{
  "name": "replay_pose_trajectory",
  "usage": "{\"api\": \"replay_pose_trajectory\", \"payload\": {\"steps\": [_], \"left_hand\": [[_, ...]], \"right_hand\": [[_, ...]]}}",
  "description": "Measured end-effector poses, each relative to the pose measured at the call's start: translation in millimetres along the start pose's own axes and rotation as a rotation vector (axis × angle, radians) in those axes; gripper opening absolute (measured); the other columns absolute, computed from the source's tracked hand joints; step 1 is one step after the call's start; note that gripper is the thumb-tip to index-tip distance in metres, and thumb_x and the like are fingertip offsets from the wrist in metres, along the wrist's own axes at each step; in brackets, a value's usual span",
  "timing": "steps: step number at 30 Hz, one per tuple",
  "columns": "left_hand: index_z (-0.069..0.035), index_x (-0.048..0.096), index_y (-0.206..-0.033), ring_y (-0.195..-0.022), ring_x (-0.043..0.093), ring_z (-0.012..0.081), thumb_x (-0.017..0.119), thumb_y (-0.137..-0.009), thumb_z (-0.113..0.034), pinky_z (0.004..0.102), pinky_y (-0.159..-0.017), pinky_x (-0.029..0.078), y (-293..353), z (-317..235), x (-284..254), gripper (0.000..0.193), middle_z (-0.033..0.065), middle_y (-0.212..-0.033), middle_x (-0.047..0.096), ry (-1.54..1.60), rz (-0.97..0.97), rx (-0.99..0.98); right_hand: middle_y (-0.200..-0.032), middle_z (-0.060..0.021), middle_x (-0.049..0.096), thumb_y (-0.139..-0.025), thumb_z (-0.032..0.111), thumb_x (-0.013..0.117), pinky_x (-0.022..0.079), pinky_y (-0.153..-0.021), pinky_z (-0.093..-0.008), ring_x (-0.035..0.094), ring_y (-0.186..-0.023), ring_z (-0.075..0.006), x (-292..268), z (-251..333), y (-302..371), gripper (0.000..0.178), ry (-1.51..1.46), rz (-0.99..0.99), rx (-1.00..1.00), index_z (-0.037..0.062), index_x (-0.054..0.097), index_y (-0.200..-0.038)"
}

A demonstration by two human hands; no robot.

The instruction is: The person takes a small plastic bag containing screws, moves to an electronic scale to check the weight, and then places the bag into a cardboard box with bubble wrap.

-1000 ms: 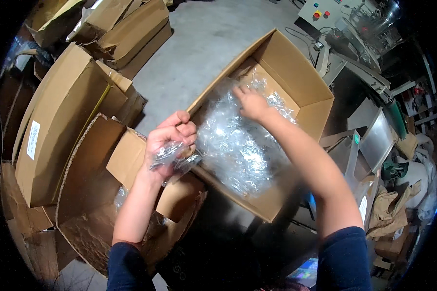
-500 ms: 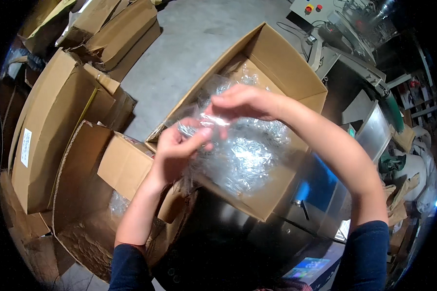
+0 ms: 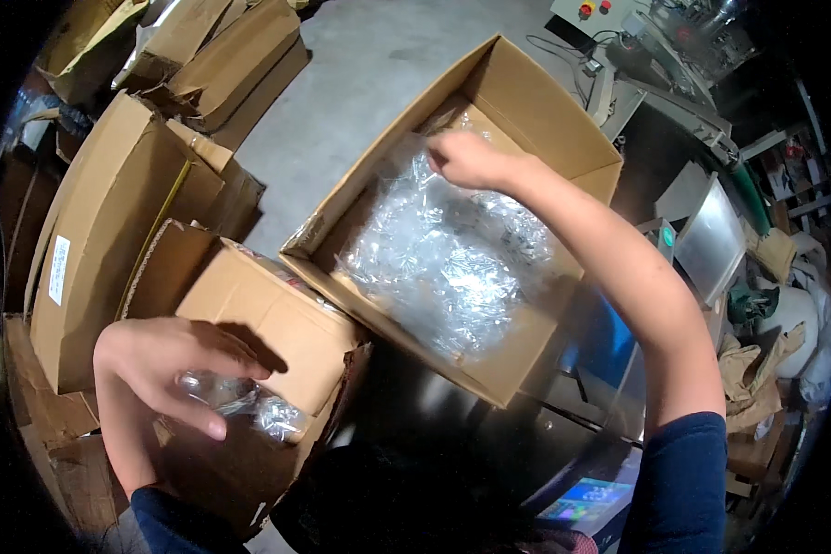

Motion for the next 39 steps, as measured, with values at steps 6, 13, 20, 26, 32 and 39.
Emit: {"api": "replay_pose_trajectory", "payload": {"steps": [6, 13, 20, 26, 32, 39], "left_hand": [[0.001, 0.068, -0.11, -0.083, 0.068, 0.0158, 0.062, -0.095, -0.02, 0.0264, -0.073, 0.054, -80.8, 66.3, -33.9, 0.026, 0.0079, -0.096, 0.073, 0.963, -0.556, -0.283], [0.004, 0.059, -0.121, -0.102, 0.065, 0.0255, 0.074, -0.085, -0.019, 0.0363, -0.09, 0.052, -128.4, 147.0, -28.0, 0.045, 0.0147, -0.11, 0.068, 0.087, -0.832, -0.477], [-0.001, 0.053, -0.136, -0.07, 0.068, 0.0156, 0.05, -0.088, 0.007, 0.0263, -0.059, 0.055, -141.6, 148.0, -16.1, 0.049, 0.0148, -0.109, 0.068, 0.666, -0.751, -0.368], [-0.004, 0.055, -0.137, -0.096, 0.066, 0.0215, 0.036, -0.084, 0.01, 0.0308, -0.077, 0.058, -142.8, 155.3, -20.7, 0.058, 0.0143, -0.128, 0.059, 0.896, -0.833, -0.295], [-0.001, 0.05, -0.139, -0.122, 0.055, 0.0297, 0.037, -0.074, 0.007, 0.041, -0.095, 0.056, -144.9, 136.9, -26.7, 0.067, 0.0122, -0.145, 0.045, 1.106, -0.771, -0.138], [0.002, 0.042, -0.144, -0.128, 0.052, 0.0325, 0.043, -0.081, 0.004, 0.054, -0.099, 0.053, -140.3, 142.1, -27.0, 0.062, 0.0188, -0.141, 0.047, 1.357, -0.767, 0.018]], "right_hand": [[-0.102, -0.0161, 0.068, -0.078, 0.006, 0.062, 0.055, -0.083, -0.0426, 0.066, -0.096, -0.0342, 64.8, -92.6, 23.7, 0.026, 0.674, 0.028, 0.103, 0.0046, 0.065, -0.104], [-0.094, -0.0127, 0.072, -0.088, 0.013, 0.057, 0.052, -0.089, -0.0392, 0.069, -0.092, -0.0272, 39.8, -22.7, 29.4, 0.018, 0.215, 0.067, 0.078, 0.0046, 0.071, -0.095], [-0.099, -0.0065, 0.07, -0.091, 0.019, 0.066, 0.05, -0.088, -0.0326, 0.065, -0.091, -0.017, 17.6, 14.4, 42.4, 0.025, -0.835, 0.166, 0.085, 0.0008, 0.068, -0.108], [-0.101, -0.0179, 0.071, -0.077, 0.021, 0.072, 0.051, -0.092, -0.0435, 0.066, -0.098, -0.0378, 84.6, -83.1, 66.9, 0.039, 0.441, -0.051, 0.031, 0.0018, 0.069, -0.11], [-0.075, -0.0096, 0.067, -0.087, 0.011, 0.061, 0.051, -0.065, -0.04, 0.065, -0.07, -0.0248, 41.1, -120.3, 58.6, 0.012, -0.053, 0.009, 0.235, 0.0013, 0.066, -0.084], [-0.079, 0.0007, 0.063, -0.095, 0.007, 0.057, 0.049, -0.068, -0.0271, 0.058, -0.072, -0.0106, -26.4, 0.9, 72.0, 0.011, -0.754, 0.177, 0.184, 0.0016, 0.066, -0.091]]}}
Point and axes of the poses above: each hand's wrist, its own y-axis away from the middle knuckle, its own x-axis out of the palm, z = x × y, the point moved 10 cm from there along -y, towards the middle knuckle
